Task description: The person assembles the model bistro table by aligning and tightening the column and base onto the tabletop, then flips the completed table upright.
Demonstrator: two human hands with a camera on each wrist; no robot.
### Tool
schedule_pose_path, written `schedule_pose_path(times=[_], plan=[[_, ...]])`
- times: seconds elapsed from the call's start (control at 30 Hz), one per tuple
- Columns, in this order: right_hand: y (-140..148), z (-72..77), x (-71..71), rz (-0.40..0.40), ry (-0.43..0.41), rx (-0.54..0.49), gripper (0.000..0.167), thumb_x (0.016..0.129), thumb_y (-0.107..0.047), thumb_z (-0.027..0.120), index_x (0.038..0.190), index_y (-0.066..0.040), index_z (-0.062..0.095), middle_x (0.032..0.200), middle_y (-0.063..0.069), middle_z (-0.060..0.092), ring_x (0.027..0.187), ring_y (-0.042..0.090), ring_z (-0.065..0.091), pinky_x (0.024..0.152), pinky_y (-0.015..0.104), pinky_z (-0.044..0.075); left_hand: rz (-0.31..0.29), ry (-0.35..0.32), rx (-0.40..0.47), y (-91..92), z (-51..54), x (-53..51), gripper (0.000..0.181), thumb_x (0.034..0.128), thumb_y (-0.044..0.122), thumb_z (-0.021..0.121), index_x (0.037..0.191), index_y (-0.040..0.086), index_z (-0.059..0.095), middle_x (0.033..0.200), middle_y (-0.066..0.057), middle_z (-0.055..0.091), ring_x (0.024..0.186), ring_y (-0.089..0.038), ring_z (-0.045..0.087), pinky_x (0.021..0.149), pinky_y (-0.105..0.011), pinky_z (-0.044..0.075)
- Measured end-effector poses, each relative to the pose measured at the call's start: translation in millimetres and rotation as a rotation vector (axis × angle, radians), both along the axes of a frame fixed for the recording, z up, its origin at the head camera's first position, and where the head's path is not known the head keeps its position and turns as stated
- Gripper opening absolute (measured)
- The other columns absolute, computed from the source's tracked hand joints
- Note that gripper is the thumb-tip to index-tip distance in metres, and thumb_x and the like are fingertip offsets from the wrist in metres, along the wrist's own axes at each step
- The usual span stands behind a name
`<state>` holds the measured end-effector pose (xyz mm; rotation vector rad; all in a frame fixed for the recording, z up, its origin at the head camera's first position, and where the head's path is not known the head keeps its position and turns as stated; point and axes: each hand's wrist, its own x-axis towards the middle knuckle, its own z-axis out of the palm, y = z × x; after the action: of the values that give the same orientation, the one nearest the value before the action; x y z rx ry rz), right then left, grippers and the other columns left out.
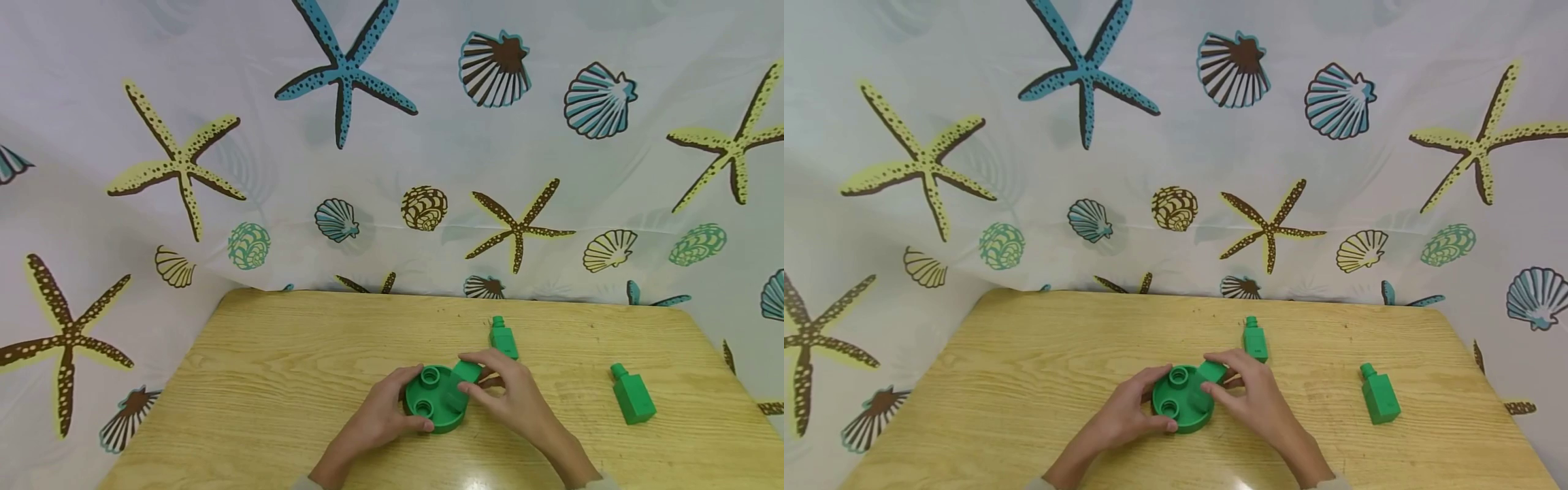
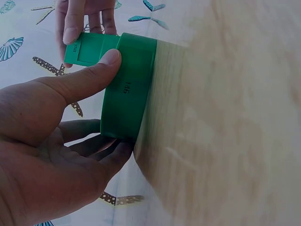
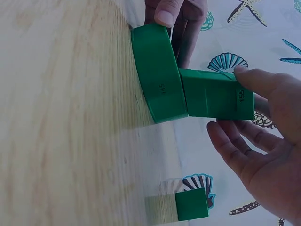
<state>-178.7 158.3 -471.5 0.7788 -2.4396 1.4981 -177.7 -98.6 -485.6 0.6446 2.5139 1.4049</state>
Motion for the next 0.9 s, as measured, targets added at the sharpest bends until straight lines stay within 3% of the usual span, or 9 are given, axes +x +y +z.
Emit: schedule_pose_path(times=[0.13, 0.37, 0.63, 0.9], plan=[[4, 3.3, 3.5, 0.002, -0.014, 0.008, 0.042, 0.090, -0.018, 0.082, 0.129, -0.015, 0.068, 0.122, 0.002, 0.067, 0.093, 0.015, 0.069, 0.076, 0.029, 0.062, 0.001, 0.003, -0.006, 0.2, 0.0, 0.2, 0.092, 0.0800, 0.023, 0.091, 0.153, -0.005, 0.042, 0.146, -0.019, 0.052, 0.135, -0.036, 0.050, 0.110, -0.053, 0.044], [13, 5.7, 9.1, 0.063, -0.049, -0.052, 0.040, 0.092, -0.001, 0.076, 0.130, -0.009, 0.067, 0.129, 0.008, 0.068, 0.118, 0.027, 0.066, 0.091, 0.032, 0.059, 0.006, 0.007, 0.004, -0.8, -0.9, -0.3, 0.092, 0.0790, 0.021, 0.092, 0.152, -0.005, 0.043, 0.145, -0.019, 0.052, 0.134, -0.036, 0.051, 0.110, -0.052, 0.045], [12, 3.4, 10.6, 0.064, -0.047, -0.063, 0.040, 0.088, -0.005, 0.082, 0.125, -0.009, 0.068, 0.122, 0.008, 0.069, 0.107, 0.023, 0.068, 0.085, 0.034, 0.062, 0.008, 0.004, 0.005, -1.8, -2.7, -1.2, 0.092, 0.0793, 0.021, 0.092, 0.152, -0.005, 0.043, 0.145, -0.019, 0.053, 0.133, -0.035, 0.052, 0.108, -0.051, 0.046], [6, -0.9, 10.5, 0.057, 0.072, -0.035, 0.043, 0.086, -0.007, 0.084, 0.126, -0.007, 0.070, 0.111, 0.005, 0.065, 0.096, 0.021, 0.069, 0.078, 0.035, 0.063, 0.013, 0.019, -0.008, -0.2, -2.3, 0.1, 0.093, 0.0785, 0.022, 0.092, 0.152, -0.005, 0.043, 0.145, -0.019, 0.053, 0.134, -0.035, 0.052, 0.110, -0.052, 0.045]])
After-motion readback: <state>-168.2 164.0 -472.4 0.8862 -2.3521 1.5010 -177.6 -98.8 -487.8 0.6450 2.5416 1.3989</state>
